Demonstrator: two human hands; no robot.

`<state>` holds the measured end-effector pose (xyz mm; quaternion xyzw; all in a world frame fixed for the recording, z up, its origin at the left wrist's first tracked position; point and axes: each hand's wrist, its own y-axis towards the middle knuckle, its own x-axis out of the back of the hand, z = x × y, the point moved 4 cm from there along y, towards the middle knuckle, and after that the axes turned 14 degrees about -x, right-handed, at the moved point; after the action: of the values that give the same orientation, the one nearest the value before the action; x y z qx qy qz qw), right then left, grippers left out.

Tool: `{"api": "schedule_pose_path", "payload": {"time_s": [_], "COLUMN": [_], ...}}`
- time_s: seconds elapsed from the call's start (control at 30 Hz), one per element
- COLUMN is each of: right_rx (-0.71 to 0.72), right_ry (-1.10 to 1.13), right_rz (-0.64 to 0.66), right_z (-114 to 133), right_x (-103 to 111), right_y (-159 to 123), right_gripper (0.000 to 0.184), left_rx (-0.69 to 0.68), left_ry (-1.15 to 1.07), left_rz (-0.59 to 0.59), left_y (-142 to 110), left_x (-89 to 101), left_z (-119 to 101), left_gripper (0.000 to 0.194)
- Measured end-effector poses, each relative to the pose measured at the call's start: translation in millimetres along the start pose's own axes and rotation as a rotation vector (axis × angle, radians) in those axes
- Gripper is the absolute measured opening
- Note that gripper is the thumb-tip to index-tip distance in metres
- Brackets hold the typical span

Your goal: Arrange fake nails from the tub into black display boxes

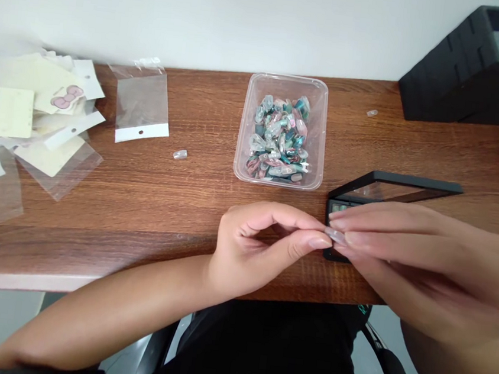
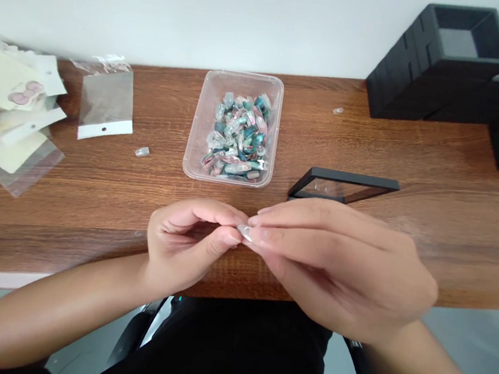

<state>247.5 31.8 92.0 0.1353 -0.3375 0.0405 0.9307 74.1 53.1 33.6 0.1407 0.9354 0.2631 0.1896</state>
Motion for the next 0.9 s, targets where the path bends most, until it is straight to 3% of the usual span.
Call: {"api": "schedule_pose_path", "payload": {"time_s": [0.17,0.23,0.33,0.4,0.53,0.67,0.77,0.9], "right_rx": [-0.281,-0.291,-0.104,-0.021,-0.022,-0.004,0.049,-0.065], "right_ry": [0.176,0.103,-0.266,-0.409,-0.33,-0.341,-0.3,-0.076], "right_rz": [-0.331,-0.386,-0.272,-0.168,-0.099,-0.233,-0.3,-0.149], "right_z": [-0.9,-2.7,-1.9,-4.9,-11.1,-7.2,8.8,27.8], "right_x": [5.5,8.9,10.6,11.0,11.8,11.4,17.4,32.1], "right_y": [1.4,13.7,42.2,55.9,61.3,55.2,46.1,20.0], "right_gripper": [0.033,0.022,0.014,0.02,0.026,0.018,0.01,0.018], "left_rx": [-0.063,-0.115,-0.189,-0.226,-0.255,-0.267,-0.293,-0.419], "left_ry": [0.031,-0.003,-0.045,-0.034,-0.03,0.032,0.067,0.172], "left_rz": [0.004,0.036,0.1,0.106,0.089,0.119,0.155,0.254], "left_y": [-3.3,-3.8,-3.7,-3.5,-4.3,-6.3,-5.0,3.7], "left_x": [1.2,0.1,-1.4,-0.5,1.6,0.6,-0.6,-0.2], "left_z": [-1.2,-2.7,-4.9,-5.8,-6.3,-8.0,-11.5,-20.2], "left_gripper": [0.009,0.009,0.01,0.01,0.01,0.011,0.012,0.013]}}
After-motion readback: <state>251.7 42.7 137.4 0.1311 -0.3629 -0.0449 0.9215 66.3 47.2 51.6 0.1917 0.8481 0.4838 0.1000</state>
